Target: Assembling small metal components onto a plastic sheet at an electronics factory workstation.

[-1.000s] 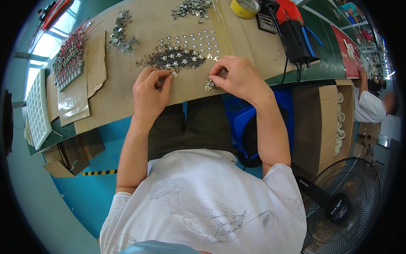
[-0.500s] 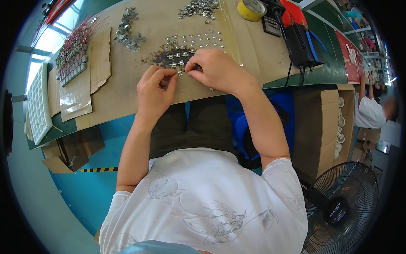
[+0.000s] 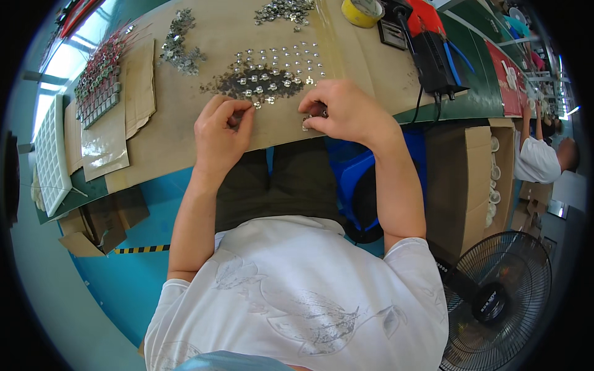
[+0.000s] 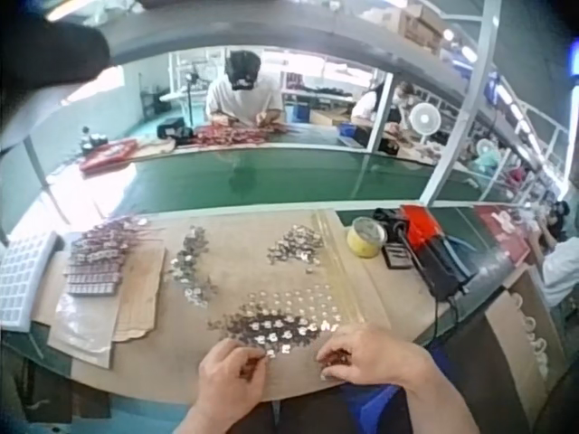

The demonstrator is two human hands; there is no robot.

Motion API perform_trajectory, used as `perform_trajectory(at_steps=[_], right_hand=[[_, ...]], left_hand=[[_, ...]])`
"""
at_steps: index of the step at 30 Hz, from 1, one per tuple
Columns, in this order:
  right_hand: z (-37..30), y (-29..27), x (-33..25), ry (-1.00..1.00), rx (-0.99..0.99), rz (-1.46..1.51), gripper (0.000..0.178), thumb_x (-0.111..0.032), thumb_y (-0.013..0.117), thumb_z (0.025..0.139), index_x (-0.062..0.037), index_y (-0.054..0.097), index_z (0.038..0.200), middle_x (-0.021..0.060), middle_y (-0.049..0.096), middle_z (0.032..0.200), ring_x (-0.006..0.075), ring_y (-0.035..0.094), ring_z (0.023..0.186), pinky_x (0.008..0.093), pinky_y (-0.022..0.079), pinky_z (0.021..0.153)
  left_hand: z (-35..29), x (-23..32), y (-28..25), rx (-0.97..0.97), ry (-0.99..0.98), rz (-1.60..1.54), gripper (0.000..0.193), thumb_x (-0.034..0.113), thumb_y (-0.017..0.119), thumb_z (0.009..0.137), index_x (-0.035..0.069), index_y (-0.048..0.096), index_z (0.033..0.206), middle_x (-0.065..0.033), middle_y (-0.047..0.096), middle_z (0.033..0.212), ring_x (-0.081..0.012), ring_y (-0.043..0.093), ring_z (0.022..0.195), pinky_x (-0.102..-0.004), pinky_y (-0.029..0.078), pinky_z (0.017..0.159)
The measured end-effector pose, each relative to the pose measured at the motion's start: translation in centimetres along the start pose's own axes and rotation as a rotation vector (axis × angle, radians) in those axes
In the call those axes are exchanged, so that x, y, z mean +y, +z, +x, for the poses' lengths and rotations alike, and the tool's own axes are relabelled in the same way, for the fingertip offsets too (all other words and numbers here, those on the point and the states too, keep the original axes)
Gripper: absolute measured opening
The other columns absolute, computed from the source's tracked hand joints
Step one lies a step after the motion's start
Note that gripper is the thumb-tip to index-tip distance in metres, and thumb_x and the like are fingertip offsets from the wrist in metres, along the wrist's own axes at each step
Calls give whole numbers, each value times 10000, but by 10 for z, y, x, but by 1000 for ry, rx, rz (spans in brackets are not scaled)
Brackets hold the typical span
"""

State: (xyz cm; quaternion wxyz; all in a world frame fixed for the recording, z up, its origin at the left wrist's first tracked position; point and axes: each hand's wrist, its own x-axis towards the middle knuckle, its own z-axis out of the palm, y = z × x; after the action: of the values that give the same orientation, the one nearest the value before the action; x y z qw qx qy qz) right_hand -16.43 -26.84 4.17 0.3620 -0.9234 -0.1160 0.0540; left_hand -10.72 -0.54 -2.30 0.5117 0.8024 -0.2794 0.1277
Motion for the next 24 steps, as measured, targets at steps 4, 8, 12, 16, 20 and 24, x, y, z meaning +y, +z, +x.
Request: perform_trajectory(at_steps=[4,8,12,16,20,24], right_hand=[[-1,4,4,43,-2,3,157,-65,880,842,-38,800,974,59,703,876,162,627,730,325,517,673],[-1,3,10,116,39,50,115,-52,858,886,-21,790,973,78,721,907,171,684,789,320,542,713],[-6,-1,13,127,64,45,98,-36,837,906,-7,787,985,72,720,913,150,671,784,311,540,716],[-9,-11,5,212,95,77,117,-59,835,912,-5,793,1007,50,716,884,115,635,768,292,521,707],[-20,-20,10,296,157,29,121,-76,829,917,-5,796,1009,43,718,861,105,609,748,284,507,699],[-31,-24,24,372,162,23,122,-76,826,914,-3,798,1008,43,721,864,102,602,745,287,507,698]], left_hand=[[0,1,0,-4,-10,9,105,-11,846,860,23,772,926,-69,677,850,-170,615,661,-297,517,599],[0,6,-1,-32,-22,21,120,-21,829,841,37,750,911,-100,668,881,-271,692,734,-373,575,623],[-4,13,10,-36,189,9,145,-7,853,840,45,774,950,-91,684,906,-259,679,761,-366,552,631],[-9,31,28,-112,229,-2,193,22,862,824,55,787,999,-94,662,914,-303,671,812,-412,555,691],[-4,39,42,-197,231,55,186,77,852,864,66,810,1045,-89,641,898,-299,660,828,-424,551,708],[-1,41,45,-274,247,109,128,101,844,886,71,814,1007,-87,626,879,-298,652,828,-431,548,706]])
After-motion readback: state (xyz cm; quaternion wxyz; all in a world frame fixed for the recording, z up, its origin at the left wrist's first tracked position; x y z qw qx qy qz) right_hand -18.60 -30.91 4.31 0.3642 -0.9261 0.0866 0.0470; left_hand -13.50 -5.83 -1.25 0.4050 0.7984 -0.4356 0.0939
